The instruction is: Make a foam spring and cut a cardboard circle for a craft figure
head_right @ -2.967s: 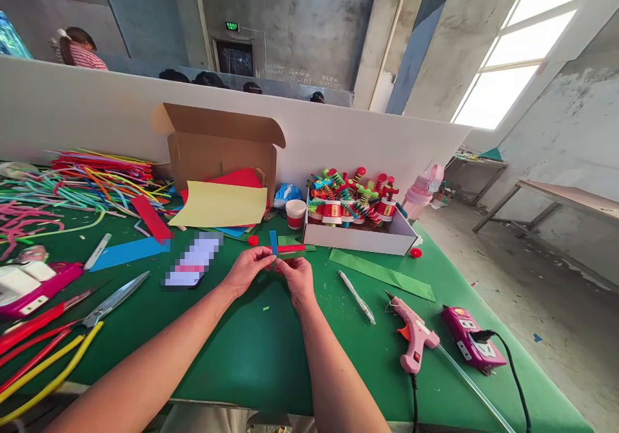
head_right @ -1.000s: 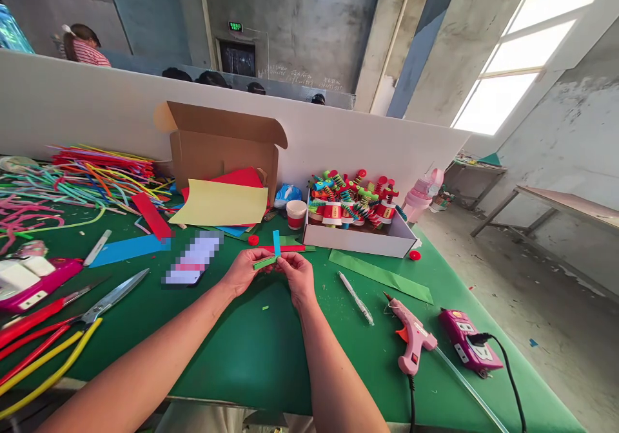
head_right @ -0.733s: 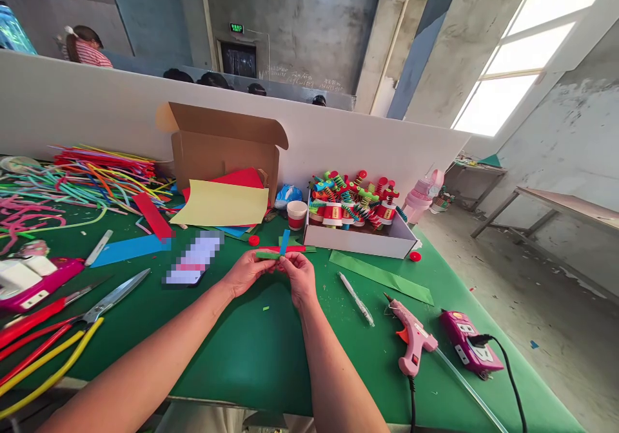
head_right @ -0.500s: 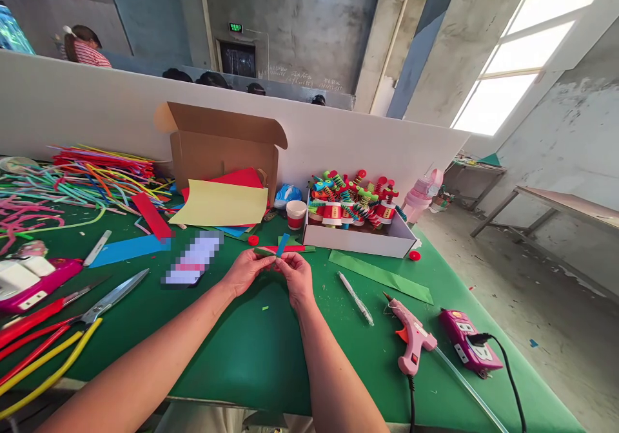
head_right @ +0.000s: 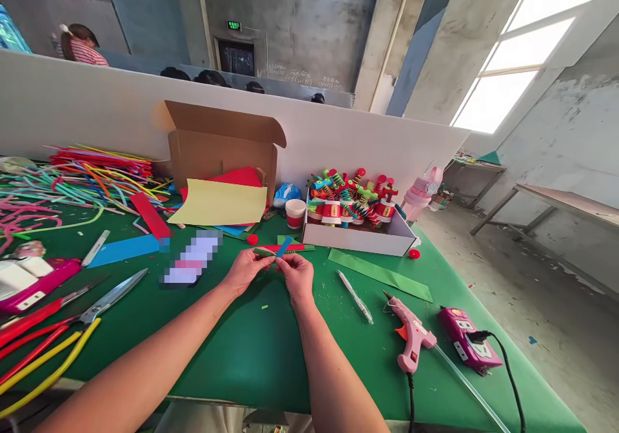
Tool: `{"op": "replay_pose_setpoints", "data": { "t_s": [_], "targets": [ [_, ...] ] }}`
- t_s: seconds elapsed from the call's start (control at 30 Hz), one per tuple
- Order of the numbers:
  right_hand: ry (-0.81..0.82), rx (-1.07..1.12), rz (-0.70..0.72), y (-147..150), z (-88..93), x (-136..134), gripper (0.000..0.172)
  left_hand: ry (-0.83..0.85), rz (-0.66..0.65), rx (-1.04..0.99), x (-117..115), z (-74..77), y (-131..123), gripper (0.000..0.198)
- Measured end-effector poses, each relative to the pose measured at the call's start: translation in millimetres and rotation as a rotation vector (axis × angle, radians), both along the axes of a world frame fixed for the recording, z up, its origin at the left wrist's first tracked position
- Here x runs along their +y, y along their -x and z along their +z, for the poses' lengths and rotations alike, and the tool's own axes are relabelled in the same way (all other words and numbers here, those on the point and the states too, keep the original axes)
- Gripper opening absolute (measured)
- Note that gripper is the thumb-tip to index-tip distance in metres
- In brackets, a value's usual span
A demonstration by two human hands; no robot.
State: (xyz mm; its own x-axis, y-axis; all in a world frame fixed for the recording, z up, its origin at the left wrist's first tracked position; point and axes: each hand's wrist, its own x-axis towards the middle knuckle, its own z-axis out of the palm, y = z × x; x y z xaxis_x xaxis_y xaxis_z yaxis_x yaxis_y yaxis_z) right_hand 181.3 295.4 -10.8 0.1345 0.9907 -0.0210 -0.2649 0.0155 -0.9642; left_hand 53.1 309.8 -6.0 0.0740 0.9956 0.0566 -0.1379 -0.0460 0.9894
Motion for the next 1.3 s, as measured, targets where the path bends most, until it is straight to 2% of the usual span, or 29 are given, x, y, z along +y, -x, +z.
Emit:
{"op": "replay_pose_setpoints", "data": {
  "t_s": [0.2, 0.47, 0.87, 1.13, 1.3],
  "targets": [
    [0.007, -0.002, 0.042, -2.7, 2.3, -0.9, 0.024, -0.017, 0.001, 0.003, 0.1, 0.9, 0.3, 0.027],
    [0.020, 0.052, 0.156, -2.6, 2.7, -0.4, 0.028, -0.035, 0.018, -0.002, 4.0, -5.1, 1.6, 0.026],
    [0.007, -0.004, 0.002, -0.9, -1.2, 1.8, 0.023, -0.024, 0.058, 0.026, 5.1, -9.2, 1.0, 0.027],
    [0.014, -0.024, 0.010, -2.2, 1.4, 0.1, 0.020, 0.036, 0.012, -0.071, 5.6, -8.3, 2.2, 0.032],
    [0.033, -0.035, 0.063, -2.1, 0.4, 0.4, 0.021, 0.054, 0.015, -0.037, 4.3, -7.1, 2.1, 0.031]
  ]
}}
